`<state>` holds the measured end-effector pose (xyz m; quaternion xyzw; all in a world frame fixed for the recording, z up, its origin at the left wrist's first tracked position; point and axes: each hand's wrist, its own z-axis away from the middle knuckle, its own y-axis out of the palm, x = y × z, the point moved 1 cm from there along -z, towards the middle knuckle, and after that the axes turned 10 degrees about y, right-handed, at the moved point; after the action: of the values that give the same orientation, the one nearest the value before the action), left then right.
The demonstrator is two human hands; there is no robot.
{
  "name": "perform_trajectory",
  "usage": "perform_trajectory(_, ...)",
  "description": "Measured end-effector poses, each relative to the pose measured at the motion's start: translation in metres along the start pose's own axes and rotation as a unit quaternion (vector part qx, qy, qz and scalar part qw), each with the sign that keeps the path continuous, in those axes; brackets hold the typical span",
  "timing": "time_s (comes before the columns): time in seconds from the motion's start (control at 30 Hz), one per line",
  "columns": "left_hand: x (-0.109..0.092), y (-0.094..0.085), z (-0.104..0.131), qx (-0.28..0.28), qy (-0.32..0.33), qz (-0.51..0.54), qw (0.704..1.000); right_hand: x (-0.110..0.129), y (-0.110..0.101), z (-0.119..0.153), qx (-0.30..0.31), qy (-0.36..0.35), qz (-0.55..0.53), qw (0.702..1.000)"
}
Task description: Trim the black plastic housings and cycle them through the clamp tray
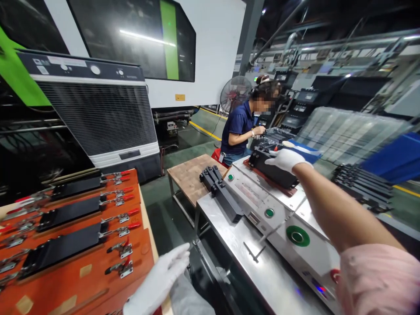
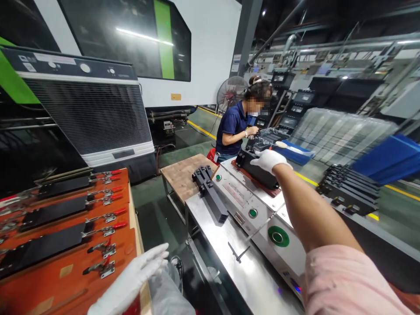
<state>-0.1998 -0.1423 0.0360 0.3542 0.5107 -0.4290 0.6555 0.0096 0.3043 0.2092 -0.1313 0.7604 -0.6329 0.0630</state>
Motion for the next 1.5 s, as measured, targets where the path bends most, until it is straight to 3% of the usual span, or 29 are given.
perform_trajectory(0.13,-0.007,0.019,-0.033,0.054,0.04,-0.059,0.996,0.004,0.004,0.022,0.011,0.028,0.009,1.0)
perform_trajectory(0.23,-0.017,0.046,-0.07,0.094,0.109,-0.152,0.978,0.01,0.01,0.074,-0.026,0.045,-0.001,0.999)
perform_trajectory(0.3,-0.023,0.065,-0.099,0.091,0.203,-0.245,0.944,0.013,0.029,0.123,-0.004,0.046,-0.002,0.999)
perform_trajectory(0.37,-0.028,0.083,-0.13,0.055,0.299,-0.376,0.875,0.012,0.056,0.171,0.048,0.059,0.006,0.997)
perform_trajectory(0.47,-0.033,0.108,-0.179,0.028,0.308,-0.426,0.85,0.003,0.09,0.217,0.072,0.124,-0.002,0.99)
perform_trajectory(0.6,-0.043,0.135,-0.235,0.013,0.325,-0.466,0.823,-0.005,0.106,0.224,0.063,0.167,-0.018,0.984)
perform_trajectory(0.73,-0.049,0.147,-0.264,0.002,0.331,-0.5,0.8,-0.006,0.109,0.216,0.062,0.175,-0.013,0.982)
perform_trajectory(0.97,-0.043,0.149,-0.272,0.0,0.322,-0.552,0.769,-0.009,0.117,0.209,0.05,0.187,-0.018,0.981)
perform_trajectory(1.13,-0.063,0.134,-0.269,0.024,0.313,-0.559,0.768,-0.008,0.106,0.201,0.095,0.187,-0.016,0.978)
perform_trajectory(1.23,-0.069,0.123,-0.247,0.009,0.324,-0.538,0.778,-0.002,0.106,0.217,0.1,0.16,-0.036,0.981)
perform_trajectory(1.3,-0.064,0.118,-0.223,-0.02,0.331,-0.515,0.79,0.003,0.118,0.238,0.138,0.13,-0.047,0.981)
perform_trajectory(1.4,-0.045,0.114,-0.184,-0.049,0.34,-0.48,0.807,0.009,0.144,0.275,0.227,0.11,-0.033,0.967)
perform_trajectory(1.5,-0.023,0.108,-0.15,-0.063,0.339,-0.45,0.824,0.012,0.167,0.305,0.244,0.107,-0.033,0.963)
